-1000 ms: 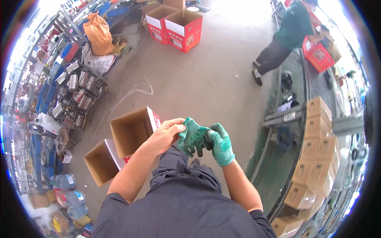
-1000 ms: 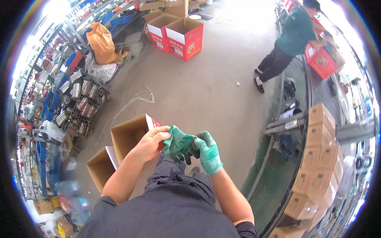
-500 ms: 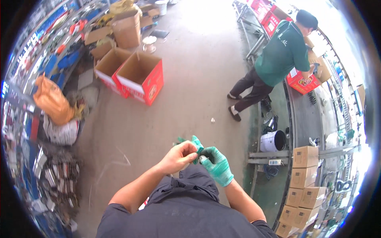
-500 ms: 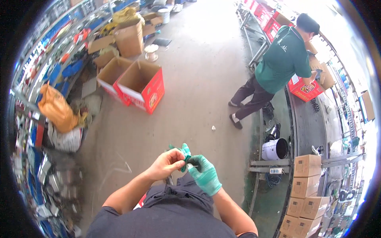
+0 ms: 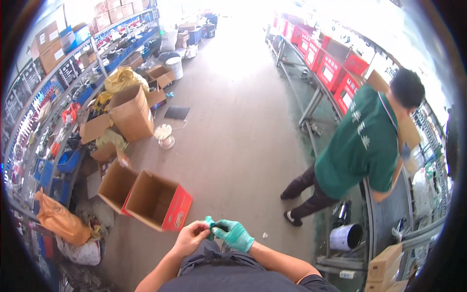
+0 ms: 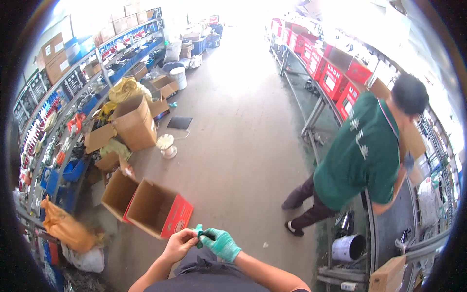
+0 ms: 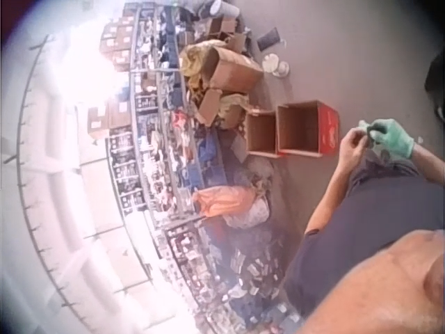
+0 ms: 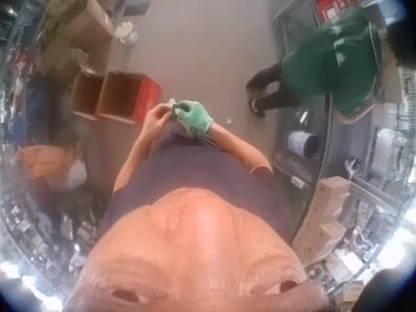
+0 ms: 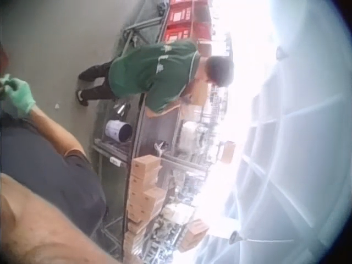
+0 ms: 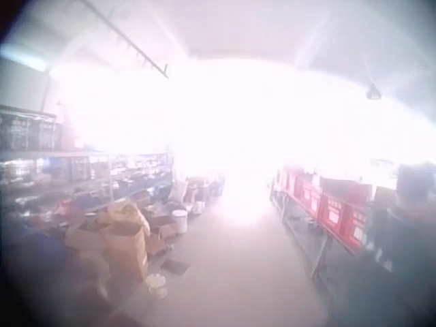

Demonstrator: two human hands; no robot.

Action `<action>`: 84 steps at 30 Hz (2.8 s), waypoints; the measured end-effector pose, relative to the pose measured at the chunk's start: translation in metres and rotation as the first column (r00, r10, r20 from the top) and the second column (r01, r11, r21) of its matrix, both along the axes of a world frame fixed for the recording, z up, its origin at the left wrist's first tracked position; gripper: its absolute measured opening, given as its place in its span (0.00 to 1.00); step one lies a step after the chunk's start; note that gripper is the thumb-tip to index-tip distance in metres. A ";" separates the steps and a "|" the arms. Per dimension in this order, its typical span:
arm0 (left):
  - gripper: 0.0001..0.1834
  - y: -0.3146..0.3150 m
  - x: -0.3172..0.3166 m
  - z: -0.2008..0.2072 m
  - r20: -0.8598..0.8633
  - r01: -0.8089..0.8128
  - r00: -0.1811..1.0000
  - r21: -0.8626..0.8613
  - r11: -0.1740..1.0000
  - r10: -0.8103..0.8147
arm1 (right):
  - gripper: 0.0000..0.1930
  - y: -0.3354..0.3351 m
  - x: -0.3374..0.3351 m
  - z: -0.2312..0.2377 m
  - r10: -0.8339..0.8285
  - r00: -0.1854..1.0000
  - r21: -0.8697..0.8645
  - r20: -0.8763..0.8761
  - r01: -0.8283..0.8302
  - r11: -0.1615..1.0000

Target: The person rinses a metal cup and lid, fills the cup with water from a large plastic jug, and then walks across a factory floor to a line of mechanical components.

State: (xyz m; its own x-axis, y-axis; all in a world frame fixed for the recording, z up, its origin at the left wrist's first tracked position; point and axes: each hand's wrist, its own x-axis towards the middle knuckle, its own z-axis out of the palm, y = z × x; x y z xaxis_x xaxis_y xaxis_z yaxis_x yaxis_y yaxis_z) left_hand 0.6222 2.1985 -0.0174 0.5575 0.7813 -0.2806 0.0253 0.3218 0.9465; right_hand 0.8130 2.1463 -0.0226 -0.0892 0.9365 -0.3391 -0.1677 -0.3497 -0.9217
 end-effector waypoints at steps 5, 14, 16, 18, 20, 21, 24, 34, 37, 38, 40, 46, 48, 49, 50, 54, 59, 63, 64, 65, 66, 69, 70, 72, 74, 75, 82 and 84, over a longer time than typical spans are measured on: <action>0.07 0.160 0.059 -0.023 -0.038 -0.006 0.999 0.083 0.997 0.009 | 0.13 0.168 0.065 -0.017 0.022 0.984 0.021 0.175 -0.026 0.999; 0.07 0.497 0.221 -0.014 -0.078 0.230 0.972 0.116 0.966 -0.222 | 0.11 0.456 0.214 -0.008 -0.142 0.840 0.173 0.524 0.058 0.983; 0.08 0.565 0.262 -0.005 -0.166 0.358 0.932 0.284 0.890 -0.322 | 0.11 0.509 0.247 -0.004 -0.202 0.867 0.134 0.455 0.158 0.978; 0.08 0.630 0.303 -0.002 -0.218 0.430 0.900 0.302 0.851 -0.378 | 0.13 0.562 0.279 -0.012 -0.250 0.851 0.078 0.461 0.241 0.967; 0.08 0.695 0.344 -0.004 -0.271 0.495 0.864 0.316 0.809 -0.423 | 0.13 0.621 0.313 -0.019 -0.309 0.905 0.060 0.294 0.305 0.950; 0.07 0.728 0.364 -0.004 -0.283 0.503 0.859 0.318 0.804 -0.426 | 0.14 0.652 0.330 -0.019 -0.348 0.929 0.029 0.125 0.347 0.938; 0.07 0.826 0.421 -0.010 -0.312 0.518 0.848 0.323 0.792 -0.428 | 0.16 0.752 0.385 -0.035 -0.299 0.944 -0.010 0.141 0.303 0.953; 0.05 1.116 0.567 -0.009 0.033 -0.136 0.991 0.130 0.982 0.133 | 0.14 1.120 0.574 0.000 0.091 0.886 0.113 0.454 -0.159 0.981; 0.08 1.230 0.615 -0.013 -0.317 0.231 0.948 0.727 0.647 0.017 | 0.12 1.228 0.631 -0.018 0.059 0.701 0.182 0.710 -0.264 0.947; 0.07 1.268 0.632 -0.020 -0.342 0.282 0.940 0.804 0.523 0.020 | 0.13 1.260 0.646 -0.036 0.023 0.732 0.177 0.681 -0.195 0.965; 0.04 1.346 0.674 -0.011 -0.499 0.448 0.866 0.797 0.405 0.024 | 0.13 1.325 0.678 -0.033 -0.018 0.722 0.143 0.692 -0.113 0.983; 0.07 1.569 0.810 -0.020 -0.800 0.783 0.600 0.585 0.210 -0.006 | 0.13 1.495 0.774 0.011 -0.162 0.483 0.225 0.860 -0.077 0.971; 0.07 1.639 0.869 0.016 -0.614 0.671 0.675 0.280 0.687 -0.409 | 0.12 1.551 0.812 0.003 -0.180 0.453 0.233 0.873 -0.063 0.970; 0.07 1.670 0.899 0.029 -0.230 0.489 0.799 -0.290 0.823 -0.556 | 0.11 1.576 0.830 -0.007 -0.175 0.425 0.229 0.888 -0.080 0.970; 0.08 1.705 0.921 0.022 0.041 0.463 0.867 -0.438 0.770 -0.497 | 0.10 1.607 0.848 -0.022 -0.101 0.377 0.134 0.921 -0.061 0.989; 0.10 1.839 1.014 -0.040 0.218 -0.004 0.967 -0.493 0.870 0.128 | 0.08 1.750 0.926 -0.044 -0.390 0.520 0.486 0.760 -0.057 0.872; 0.07 1.997 1.101 -0.041 0.326 -0.048 0.941 -0.119 0.992 0.085 | 0.07 1.954 1.008 -0.019 -0.439 0.775 0.638 0.455 0.061 0.768; 0.16 2.125 1.170 -0.027 0.280 0.132 0.954 -0.074 0.989 -0.106 | 0.08 2.090 1.076 -0.026 -0.426 0.731 0.583 0.534 0.046 0.811; 0.21 2.137 1.194 0.007 0.290 0.205 0.940 -0.053 0.977 -0.181 | 0.05 2.124 1.089 -0.027 -0.387 0.703 0.550 0.597 -0.008 0.835; 0.21 2.174 1.208 -0.013 0.288 0.221 0.937 -0.057 0.974 -0.196 | 0.05 2.155 1.101 -0.039 -0.396 0.698 0.547 0.596 0.008 0.837; 0.21 2.214 1.223 -0.048 0.391 0.157 0.918 -0.210 0.965 -0.064 | 0.04 2.187 1.116 -0.057 -0.328 0.638 0.471 0.697 -0.062 0.880; 0.24 2.338 1.274 -0.119 0.307 0.178 0.947 -0.248 0.952 -0.097 | 0.05 2.285 1.169 -0.062 -0.171 0.576 0.310 0.799 -0.151 0.939; 0.24 2.393 1.302 -0.153 0.327 0.263 0.923 -0.144 0.954 -0.205 | 0.07 2.319 1.191 -0.047 -0.069 0.582 0.242 0.811 -0.226 0.944; 0.26 2.450 1.362 -0.145 0.275 0.389 0.875 0.090 0.917 -0.399 | 0.06 2.374 1.234 -0.023 0.016 0.158 0.059 0.987 -0.455 0.889; 0.28 2.496 1.422 -0.103 0.229 0.363 0.919 -0.176 0.915 -0.321 | 0.06 2.437 1.276 -0.065 -0.249 0.287 0.336 0.925 -0.312 0.889; 0.30 2.524 1.446 -0.084 0.139 0.280 0.960 -0.425 0.861 -0.244 | 0.06 2.469 1.291 -0.079 -0.505 0.372 0.587 0.779 -0.149 0.796; 0.29 2.730 1.568 -0.074 0.225 0.469 0.883 -0.423 0.775 -0.412 | 0.08 2.651 1.405 -0.018 -0.519 0.684 0.508 0.512 0.247 0.826; 0.25 2.824 1.599 -0.118 0.031 0.391 0.917 -0.276 0.878 -0.399 | 0.07 2.711 1.439 -0.005 -0.499 0.644 0.530 0.580 0.166 0.831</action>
